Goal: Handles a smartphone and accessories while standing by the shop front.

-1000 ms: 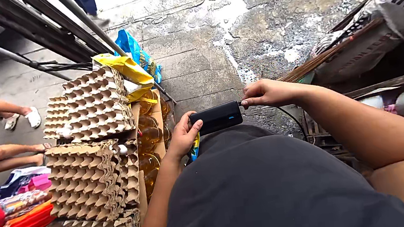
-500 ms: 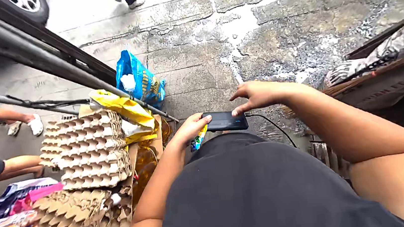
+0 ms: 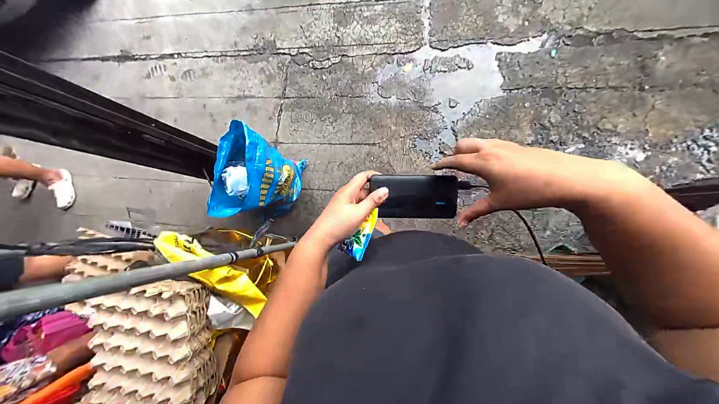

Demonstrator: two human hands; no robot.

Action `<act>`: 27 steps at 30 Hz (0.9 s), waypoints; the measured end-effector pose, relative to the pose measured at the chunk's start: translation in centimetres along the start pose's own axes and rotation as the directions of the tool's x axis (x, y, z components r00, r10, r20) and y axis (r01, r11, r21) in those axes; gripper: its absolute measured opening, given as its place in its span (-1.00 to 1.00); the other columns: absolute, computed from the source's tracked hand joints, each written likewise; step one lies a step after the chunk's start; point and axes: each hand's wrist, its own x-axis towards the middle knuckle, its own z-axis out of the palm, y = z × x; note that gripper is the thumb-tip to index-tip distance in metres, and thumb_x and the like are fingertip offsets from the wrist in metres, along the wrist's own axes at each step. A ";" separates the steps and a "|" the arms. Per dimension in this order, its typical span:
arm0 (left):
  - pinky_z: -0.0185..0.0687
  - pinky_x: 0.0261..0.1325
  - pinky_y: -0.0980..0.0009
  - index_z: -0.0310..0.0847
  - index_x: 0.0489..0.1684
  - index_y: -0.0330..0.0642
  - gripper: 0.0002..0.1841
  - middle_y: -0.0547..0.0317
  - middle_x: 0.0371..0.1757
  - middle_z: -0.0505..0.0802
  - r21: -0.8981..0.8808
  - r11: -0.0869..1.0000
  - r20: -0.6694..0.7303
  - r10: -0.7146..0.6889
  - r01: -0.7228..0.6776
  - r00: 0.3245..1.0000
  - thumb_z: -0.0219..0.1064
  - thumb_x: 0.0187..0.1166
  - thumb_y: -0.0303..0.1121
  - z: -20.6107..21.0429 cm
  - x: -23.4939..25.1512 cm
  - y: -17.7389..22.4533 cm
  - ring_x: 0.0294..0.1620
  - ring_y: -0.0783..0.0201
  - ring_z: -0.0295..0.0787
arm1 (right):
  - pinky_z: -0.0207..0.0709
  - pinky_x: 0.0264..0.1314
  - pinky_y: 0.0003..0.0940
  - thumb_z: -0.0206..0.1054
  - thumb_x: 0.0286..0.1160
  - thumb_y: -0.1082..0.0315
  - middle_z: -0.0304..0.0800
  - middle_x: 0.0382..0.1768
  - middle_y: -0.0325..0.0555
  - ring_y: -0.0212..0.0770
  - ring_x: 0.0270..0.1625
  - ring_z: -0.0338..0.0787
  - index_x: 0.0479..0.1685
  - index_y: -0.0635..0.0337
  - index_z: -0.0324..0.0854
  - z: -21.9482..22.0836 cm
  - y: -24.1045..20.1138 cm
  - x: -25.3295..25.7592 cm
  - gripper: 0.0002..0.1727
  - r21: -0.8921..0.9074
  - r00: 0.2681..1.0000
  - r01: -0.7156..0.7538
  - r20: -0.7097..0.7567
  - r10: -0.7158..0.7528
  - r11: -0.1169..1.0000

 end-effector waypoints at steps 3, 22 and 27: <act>0.73 -0.17 0.34 0.41 0.56 -0.06 -0.60 0.07 -0.16 0.87 -0.033 0.998 0.010 0.059 -0.059 0.998 0.16 0.82 -0.20 -4.1 5.6 0.6 -0.29 0.31 0.79 | 0.69 0.10 0.04 0.85 -0.11 -0.10 0.70 0.00 -0.03 -0.03 0.01 0.75 0.49 0.09 0.64 -3.5 2.4 4.1 -0.02 -0.015 1.000 0.006 -0.019 -0.006 1.000; 0.69 -0.12 0.41 0.49 0.46 0.05 -0.61 0.20 -0.08 0.82 -0.350 0.917 -0.016 -0.211 0.192 0.977 0.02 0.84 -0.04 -33.9 35.0 3.7 -0.20 0.42 0.75 | 0.54 -0.10 -0.44 -0.38 0.87 0.13 0.69 -0.29 -0.24 -0.42 -0.23 0.63 -0.14 0.22 0.70 -18.4 17.8 47.8 -0.35 0.867 0.921 0.220 -0.034 -0.388 0.446; 0.71 -0.09 0.36 0.40 0.56 0.11 -0.62 0.15 -0.10 0.82 -0.346 0.938 -0.200 -0.101 0.026 0.975 0.02 0.86 -0.13 -40.6 39.2 5.1 -0.20 0.38 0.76 | 0.53 -0.02 -0.43 -0.36 0.87 0.15 0.71 -0.28 -0.25 -0.42 -0.18 0.64 -0.17 0.22 0.72 -24.5 20.9 58.9 -0.35 0.841 0.812 0.270 0.063 -0.580 0.469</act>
